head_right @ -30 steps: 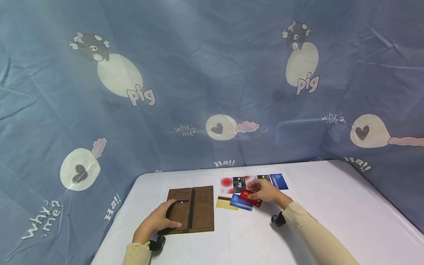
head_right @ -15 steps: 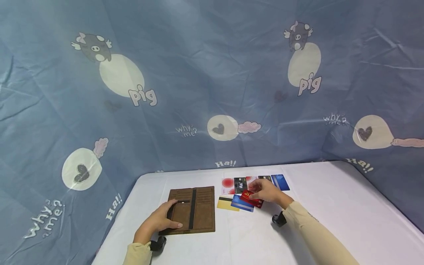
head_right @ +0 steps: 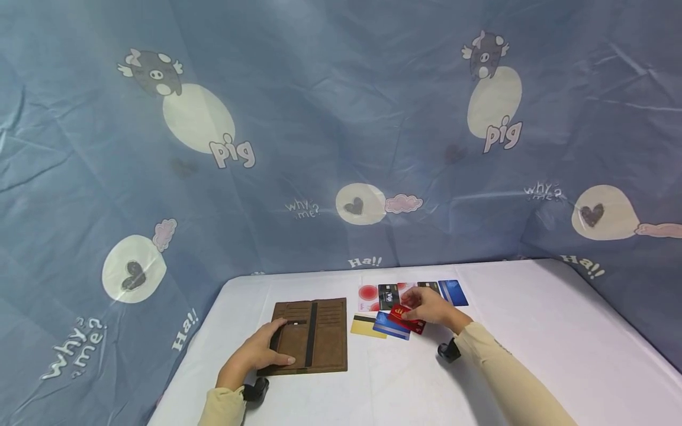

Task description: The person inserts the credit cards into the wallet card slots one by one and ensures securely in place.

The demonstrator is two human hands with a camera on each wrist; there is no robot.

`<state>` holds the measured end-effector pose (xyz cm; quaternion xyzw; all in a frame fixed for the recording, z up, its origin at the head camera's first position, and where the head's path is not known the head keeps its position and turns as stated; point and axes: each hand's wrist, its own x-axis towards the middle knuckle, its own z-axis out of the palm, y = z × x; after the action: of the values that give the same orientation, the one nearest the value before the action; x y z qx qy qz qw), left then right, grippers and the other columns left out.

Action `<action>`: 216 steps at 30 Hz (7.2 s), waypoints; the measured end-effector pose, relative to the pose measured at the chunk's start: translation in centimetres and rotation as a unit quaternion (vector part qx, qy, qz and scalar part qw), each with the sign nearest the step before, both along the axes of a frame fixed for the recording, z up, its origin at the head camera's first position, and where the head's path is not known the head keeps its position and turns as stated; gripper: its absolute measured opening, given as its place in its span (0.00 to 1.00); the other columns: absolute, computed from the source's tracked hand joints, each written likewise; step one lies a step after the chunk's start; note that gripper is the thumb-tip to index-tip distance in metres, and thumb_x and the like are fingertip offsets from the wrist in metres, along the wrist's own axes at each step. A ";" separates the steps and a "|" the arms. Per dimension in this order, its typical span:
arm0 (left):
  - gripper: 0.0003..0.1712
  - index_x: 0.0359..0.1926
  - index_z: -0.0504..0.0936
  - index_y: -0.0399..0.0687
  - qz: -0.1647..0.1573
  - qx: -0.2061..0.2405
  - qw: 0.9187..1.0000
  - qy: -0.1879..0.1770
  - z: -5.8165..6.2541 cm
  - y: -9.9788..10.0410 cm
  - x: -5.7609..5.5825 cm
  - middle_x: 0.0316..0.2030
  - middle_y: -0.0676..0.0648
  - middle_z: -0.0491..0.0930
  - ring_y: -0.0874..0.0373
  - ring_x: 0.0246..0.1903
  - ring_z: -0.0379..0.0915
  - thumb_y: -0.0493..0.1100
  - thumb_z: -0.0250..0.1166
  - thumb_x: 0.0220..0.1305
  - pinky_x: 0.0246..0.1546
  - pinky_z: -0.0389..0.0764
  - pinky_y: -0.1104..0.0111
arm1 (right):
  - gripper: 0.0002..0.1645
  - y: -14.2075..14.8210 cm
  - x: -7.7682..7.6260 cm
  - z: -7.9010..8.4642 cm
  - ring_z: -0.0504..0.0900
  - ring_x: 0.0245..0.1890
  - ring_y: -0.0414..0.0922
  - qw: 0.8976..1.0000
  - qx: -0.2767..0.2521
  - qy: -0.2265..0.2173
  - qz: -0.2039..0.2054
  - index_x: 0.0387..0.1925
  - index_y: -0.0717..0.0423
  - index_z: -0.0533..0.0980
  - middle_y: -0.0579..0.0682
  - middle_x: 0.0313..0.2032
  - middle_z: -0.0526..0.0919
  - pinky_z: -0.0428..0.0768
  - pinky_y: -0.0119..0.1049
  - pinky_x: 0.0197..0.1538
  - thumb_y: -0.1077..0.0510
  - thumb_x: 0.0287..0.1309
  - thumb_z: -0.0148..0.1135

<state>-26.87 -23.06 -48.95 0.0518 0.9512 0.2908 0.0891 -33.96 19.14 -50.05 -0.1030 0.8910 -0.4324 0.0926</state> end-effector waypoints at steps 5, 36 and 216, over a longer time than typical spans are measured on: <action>0.58 0.71 0.64 0.43 0.000 -0.004 1.000 0.000 0.0 0.0 -0.2 0.70 0.31 0.62 0.30 0.69 0.57 0.50 0.83 0.40 0.63 0.59 0.31 | 0.29 0.0 -0.2 -0.1 0.80 0.43 0.46 1.000 0.008 -0.002 -0.003 0.52 0.63 0.78 0.55 0.45 0.83 0.81 0.44 0.52 0.60 0.47 0.77; 0.58 0.71 0.64 0.41 -0.006 0.000 1.000 -0.007 -0.2 0.0 0.4 0.71 0.31 0.61 0.28 0.69 0.55 0.49 0.83 0.39 0.63 0.57 0.30 | 0.30 -0.4 0.0 -1.2 0.77 0.42 0.45 0.999 0.033 -0.035 -0.021 0.50 0.58 0.78 0.50 0.42 0.81 0.80 0.45 0.53 0.57 0.44 0.80; 0.56 0.69 0.67 0.42 -0.007 0.011 1.000 0.007 0.3 0.2 -0.3 0.67 0.33 0.68 0.34 0.68 0.61 0.49 0.84 0.39 0.63 0.57 0.29 | 0.35 -24.4 -3.3 -0.6 0.72 0.22 0.37 0.993 -0.033 0.104 0.033 0.62 0.58 0.70 0.46 0.22 0.78 0.72 0.30 0.28 0.63 0.52 0.73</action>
<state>-27.18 -22.86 -48.65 0.0617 0.9481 0.3004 0.0838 -37.30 -5.24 -50.68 -0.1795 0.8774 -0.4448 0.0099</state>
